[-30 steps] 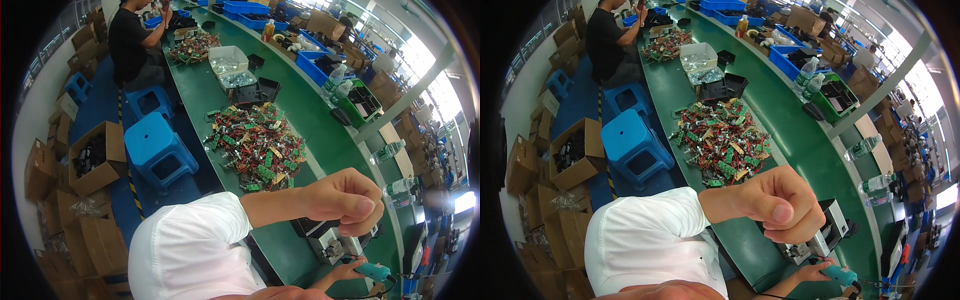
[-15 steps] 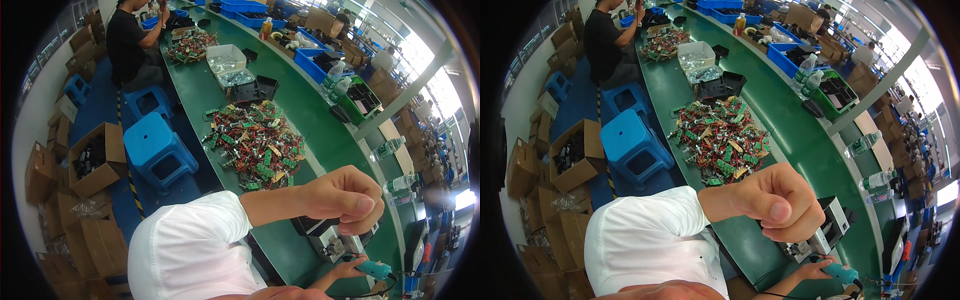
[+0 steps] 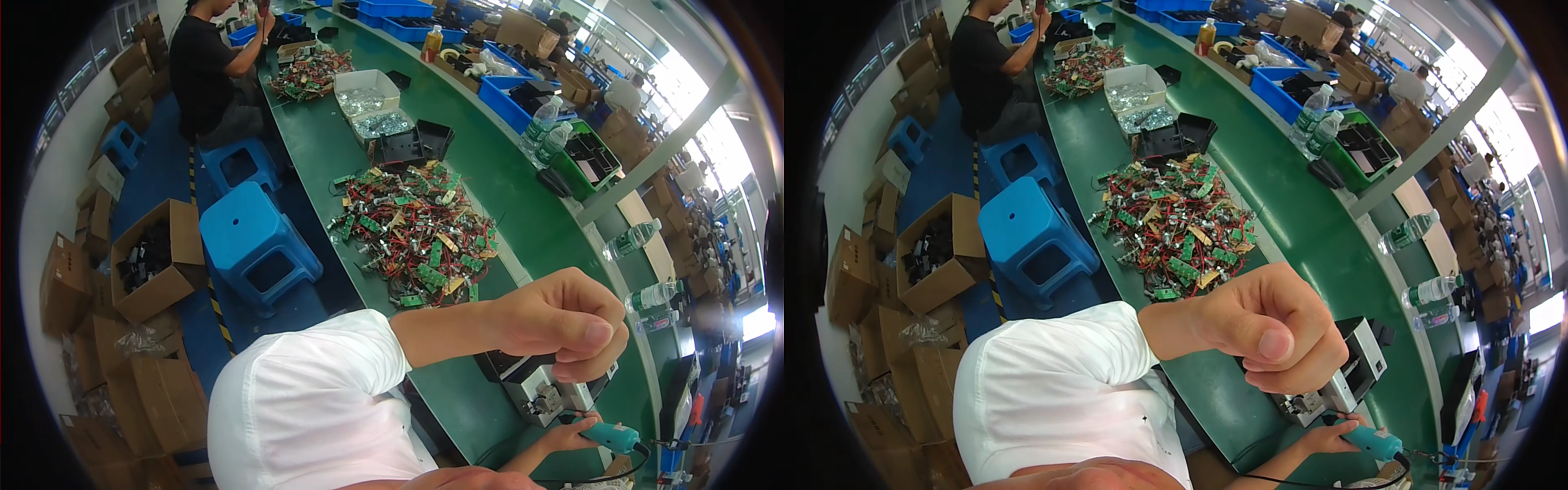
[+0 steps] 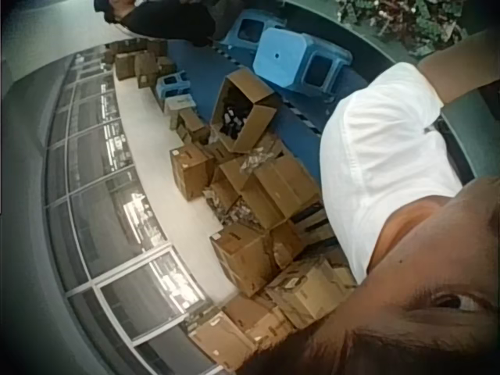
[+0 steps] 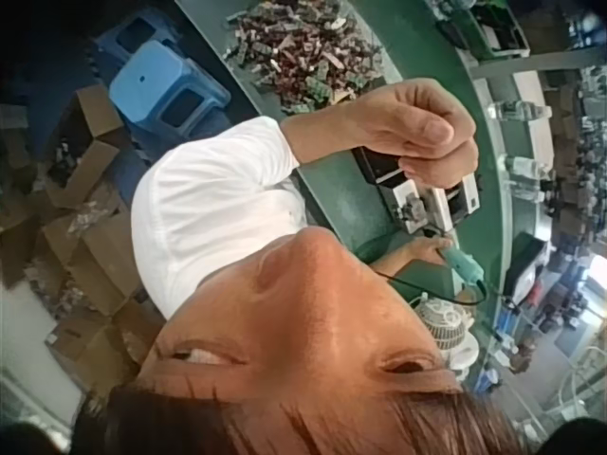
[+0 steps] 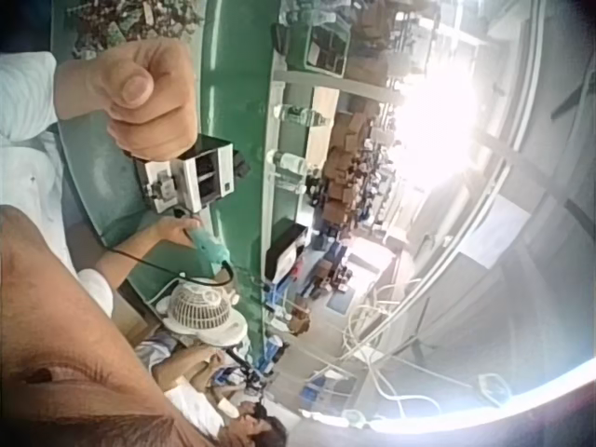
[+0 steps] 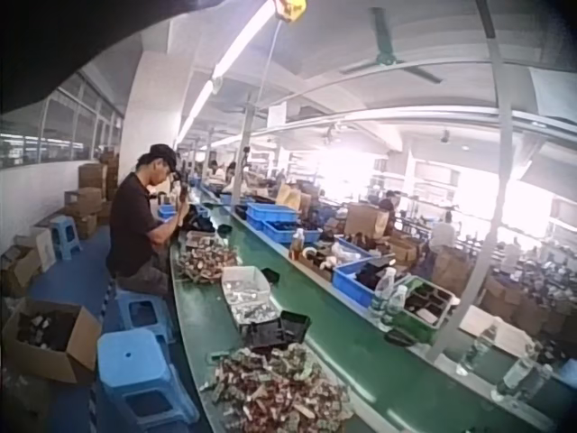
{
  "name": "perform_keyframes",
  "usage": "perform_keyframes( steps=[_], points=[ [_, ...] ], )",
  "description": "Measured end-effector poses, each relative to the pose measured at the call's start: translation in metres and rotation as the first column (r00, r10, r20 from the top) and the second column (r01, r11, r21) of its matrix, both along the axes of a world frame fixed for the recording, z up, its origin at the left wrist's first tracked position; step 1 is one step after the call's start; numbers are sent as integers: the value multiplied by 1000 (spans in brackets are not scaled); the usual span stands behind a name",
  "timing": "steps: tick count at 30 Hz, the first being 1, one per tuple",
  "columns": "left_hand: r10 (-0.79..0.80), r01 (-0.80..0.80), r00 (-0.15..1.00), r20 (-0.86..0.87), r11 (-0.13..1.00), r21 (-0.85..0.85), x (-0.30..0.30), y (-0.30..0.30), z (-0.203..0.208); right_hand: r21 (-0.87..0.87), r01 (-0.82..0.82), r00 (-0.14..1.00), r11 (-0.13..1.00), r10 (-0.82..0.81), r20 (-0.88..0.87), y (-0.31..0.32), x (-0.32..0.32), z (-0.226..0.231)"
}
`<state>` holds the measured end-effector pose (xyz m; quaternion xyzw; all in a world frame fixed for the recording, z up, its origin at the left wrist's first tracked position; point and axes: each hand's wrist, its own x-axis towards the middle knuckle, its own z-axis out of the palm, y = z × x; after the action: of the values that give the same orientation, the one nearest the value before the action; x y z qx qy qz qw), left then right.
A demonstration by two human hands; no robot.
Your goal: Assemble small electronic components using an electric screwdriver at a factory workbench.
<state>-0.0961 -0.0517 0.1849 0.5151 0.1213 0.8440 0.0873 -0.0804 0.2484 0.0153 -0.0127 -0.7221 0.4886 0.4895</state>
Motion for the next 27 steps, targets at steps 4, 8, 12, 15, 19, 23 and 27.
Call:
perform_keyframes(
  steps=[4, 8, 12, 15, 19, 23, 27],
  points=[
    [-9, 9, 1000, 4, 1000, -12, 1, 0, 0, -12, -6, 1000, 1000, 6, -3, 0, 1, -1],
    [-11, 12, 1000, 19, 1000, -4, -1, 0, 0, -18, -21, 1000, 1000, 21, -14, 4, 0, -3],
    [-4, 4, 1000, 1, 1000, -4, -1, 3, -1, -25, -37, 999, 999, 37, -12, 2, 2, -2],
    [-8, 8, 1000, -3, 1000, -5, -2, 4, -1, -31, -33, 999, 999, 33, -9, 2, 1, -2],
    [-17, 17, 1000, 0, 1000, -10, -3, 5, -1, -43, -13, 1000, 999, 13, -2, 2, 0, -3],
    [-28, 33, 996, -80, 997, 64, -8, 8, -2, -43, -50, 999, 998, 49, -9, 0, 1, -1],
    [-19, 25, 997, -69, 996, 84, -8, 8, -3, -72, -58, 998, 996, 58, -15, -1, -1, -1]
  ],
)
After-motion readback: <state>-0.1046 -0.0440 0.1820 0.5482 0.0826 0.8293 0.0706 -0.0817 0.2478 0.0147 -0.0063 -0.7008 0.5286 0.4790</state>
